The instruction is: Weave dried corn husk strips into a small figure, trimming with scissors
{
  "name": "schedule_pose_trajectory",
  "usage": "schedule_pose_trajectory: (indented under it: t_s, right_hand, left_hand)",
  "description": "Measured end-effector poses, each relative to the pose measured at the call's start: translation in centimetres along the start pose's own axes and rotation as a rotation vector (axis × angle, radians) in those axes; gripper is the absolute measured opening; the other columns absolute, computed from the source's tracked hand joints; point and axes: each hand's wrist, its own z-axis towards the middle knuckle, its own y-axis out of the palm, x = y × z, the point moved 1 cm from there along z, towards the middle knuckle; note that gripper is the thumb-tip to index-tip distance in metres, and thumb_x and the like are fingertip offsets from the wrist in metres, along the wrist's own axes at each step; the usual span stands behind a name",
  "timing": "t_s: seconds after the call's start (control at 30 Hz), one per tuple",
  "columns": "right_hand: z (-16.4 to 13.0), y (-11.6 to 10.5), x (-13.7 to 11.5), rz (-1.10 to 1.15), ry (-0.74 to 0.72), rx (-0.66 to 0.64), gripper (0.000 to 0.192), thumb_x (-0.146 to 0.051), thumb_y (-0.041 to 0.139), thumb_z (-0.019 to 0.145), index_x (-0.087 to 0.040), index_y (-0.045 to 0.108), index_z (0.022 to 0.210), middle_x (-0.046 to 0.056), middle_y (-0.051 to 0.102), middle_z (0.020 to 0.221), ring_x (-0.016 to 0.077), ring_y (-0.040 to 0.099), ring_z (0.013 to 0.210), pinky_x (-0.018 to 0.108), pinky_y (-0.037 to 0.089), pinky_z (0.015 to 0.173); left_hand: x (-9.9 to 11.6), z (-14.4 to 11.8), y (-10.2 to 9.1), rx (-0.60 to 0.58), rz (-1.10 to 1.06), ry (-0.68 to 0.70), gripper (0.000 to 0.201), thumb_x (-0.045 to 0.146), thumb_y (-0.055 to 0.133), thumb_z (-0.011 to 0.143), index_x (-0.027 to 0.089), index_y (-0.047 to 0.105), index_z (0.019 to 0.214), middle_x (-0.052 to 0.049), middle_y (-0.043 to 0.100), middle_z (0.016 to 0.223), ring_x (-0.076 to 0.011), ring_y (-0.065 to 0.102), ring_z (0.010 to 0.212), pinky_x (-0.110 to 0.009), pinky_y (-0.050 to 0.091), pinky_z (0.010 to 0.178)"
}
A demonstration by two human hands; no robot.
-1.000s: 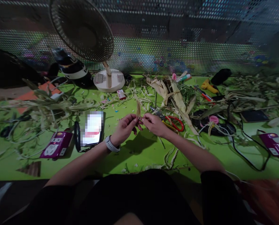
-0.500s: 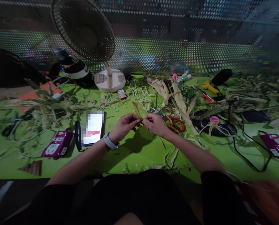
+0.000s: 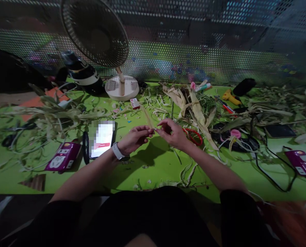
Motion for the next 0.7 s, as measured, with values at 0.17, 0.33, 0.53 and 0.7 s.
schedule_pose_trajectory:
  t_s: [0.17,0.33,0.53,0.7]
  right_hand:
    - [0.3,0.0,0.2,-0.099,-0.261,0.049,0.013,-0.036,0.063,0.084,-0.023,0.064,0.085,0.003,0.060,0.079,0.0162,0.054,0.073,0.030,0.043,0.063]
    - [0.1,0.3,0.6,-0.209,-0.328,0.088,0.016,-0.038,0.059,0.087,-0.023,0.063,0.081,0.004,0.061,0.077,0.0185,0.056,0.076,0.034,0.045,0.069]
    - [-0.3,1.0,0.4,-0.250,-0.291,0.165,0.012,-0.031,0.054,0.090,-0.022,0.055,0.082,0.004,0.056,0.079,0.0169,0.053,0.075,0.031,0.045,0.065]
    - [-0.6,1.4,0.1,-0.202,-0.184,0.185,0.011,-0.031,0.052,0.090,-0.022,0.050,0.083,0.002,0.051,0.077,0.0152,0.051,0.071,0.030,0.044,0.062]
  left_hand:
    - [0.2,-0.4,0.4,-0.042,-0.047,-0.040,0.014,0.017,0.077,0.064,0.012,0.066,0.071,0.000,0.063,0.070,-0.0019,0.052,0.053,-0.010,0.032,0.039]
    - [0.1,-0.7,0.5,-0.066,-0.013,-0.034,0.019,0.021,0.078,0.062,0.013,0.065,0.072,0.000,0.063,0.069,-0.0030,0.053,0.054,-0.011,0.033,0.040]
    - [-0.7,-0.7,0.8,-0.034,0.057,0.117,0.030,0.033,0.079,0.063,0.013,0.064,0.078,0.000,0.063,0.070,-0.0073,0.060,0.060,-0.013,0.040,0.043]
    - [-1.5,-0.8,1.0,-0.042,0.126,0.252,0.031,0.038,0.074,0.069,0.013,0.065,0.086,-0.004,0.067,0.076,-0.0120,0.065,0.067,-0.019,0.051,0.052]
